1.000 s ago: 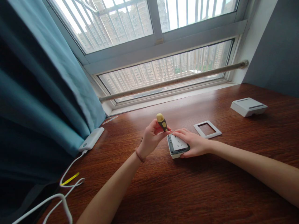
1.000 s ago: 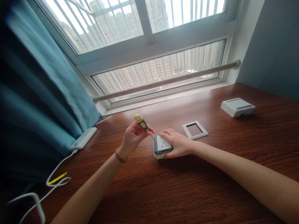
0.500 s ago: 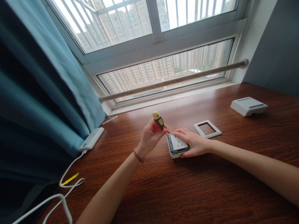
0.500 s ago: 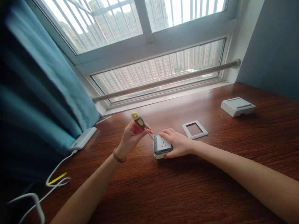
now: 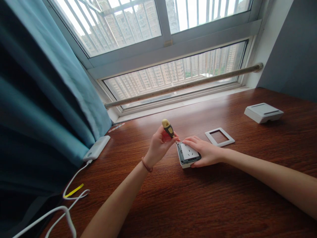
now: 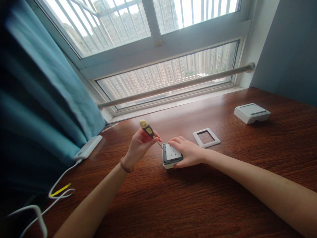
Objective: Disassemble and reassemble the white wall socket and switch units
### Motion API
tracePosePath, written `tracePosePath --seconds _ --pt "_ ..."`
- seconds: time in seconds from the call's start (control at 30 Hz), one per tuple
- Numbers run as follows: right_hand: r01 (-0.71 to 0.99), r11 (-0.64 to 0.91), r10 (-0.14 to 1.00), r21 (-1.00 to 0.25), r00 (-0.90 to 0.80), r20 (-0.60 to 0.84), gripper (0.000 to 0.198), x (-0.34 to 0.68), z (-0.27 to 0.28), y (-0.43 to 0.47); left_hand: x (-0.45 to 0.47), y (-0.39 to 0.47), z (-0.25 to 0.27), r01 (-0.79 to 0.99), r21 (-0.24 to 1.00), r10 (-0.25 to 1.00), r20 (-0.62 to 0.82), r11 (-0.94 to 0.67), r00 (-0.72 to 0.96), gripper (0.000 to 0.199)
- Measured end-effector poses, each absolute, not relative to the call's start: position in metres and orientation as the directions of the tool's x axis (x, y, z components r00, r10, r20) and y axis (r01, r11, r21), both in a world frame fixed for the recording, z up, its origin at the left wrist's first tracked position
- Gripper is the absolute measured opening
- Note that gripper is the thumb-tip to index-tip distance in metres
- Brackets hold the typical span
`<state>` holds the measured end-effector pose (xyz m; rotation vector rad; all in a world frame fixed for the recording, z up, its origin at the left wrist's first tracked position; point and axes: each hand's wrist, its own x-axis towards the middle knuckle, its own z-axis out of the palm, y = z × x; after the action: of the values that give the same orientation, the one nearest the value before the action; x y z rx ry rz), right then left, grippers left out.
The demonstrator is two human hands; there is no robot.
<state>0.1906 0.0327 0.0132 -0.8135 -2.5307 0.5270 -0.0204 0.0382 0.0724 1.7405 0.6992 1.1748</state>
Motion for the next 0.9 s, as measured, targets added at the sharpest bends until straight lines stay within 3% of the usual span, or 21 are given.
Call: tracePosePath --seconds 0.9 --pt "0.439 0.748 0.621 -0.497 -0.728 0.291 0.087 0.1900 0.0132 0.0320 -0.0261 0.0378 0.0780 0.045 0.894 0.789 0.369 -0.446 0.491 0.024"
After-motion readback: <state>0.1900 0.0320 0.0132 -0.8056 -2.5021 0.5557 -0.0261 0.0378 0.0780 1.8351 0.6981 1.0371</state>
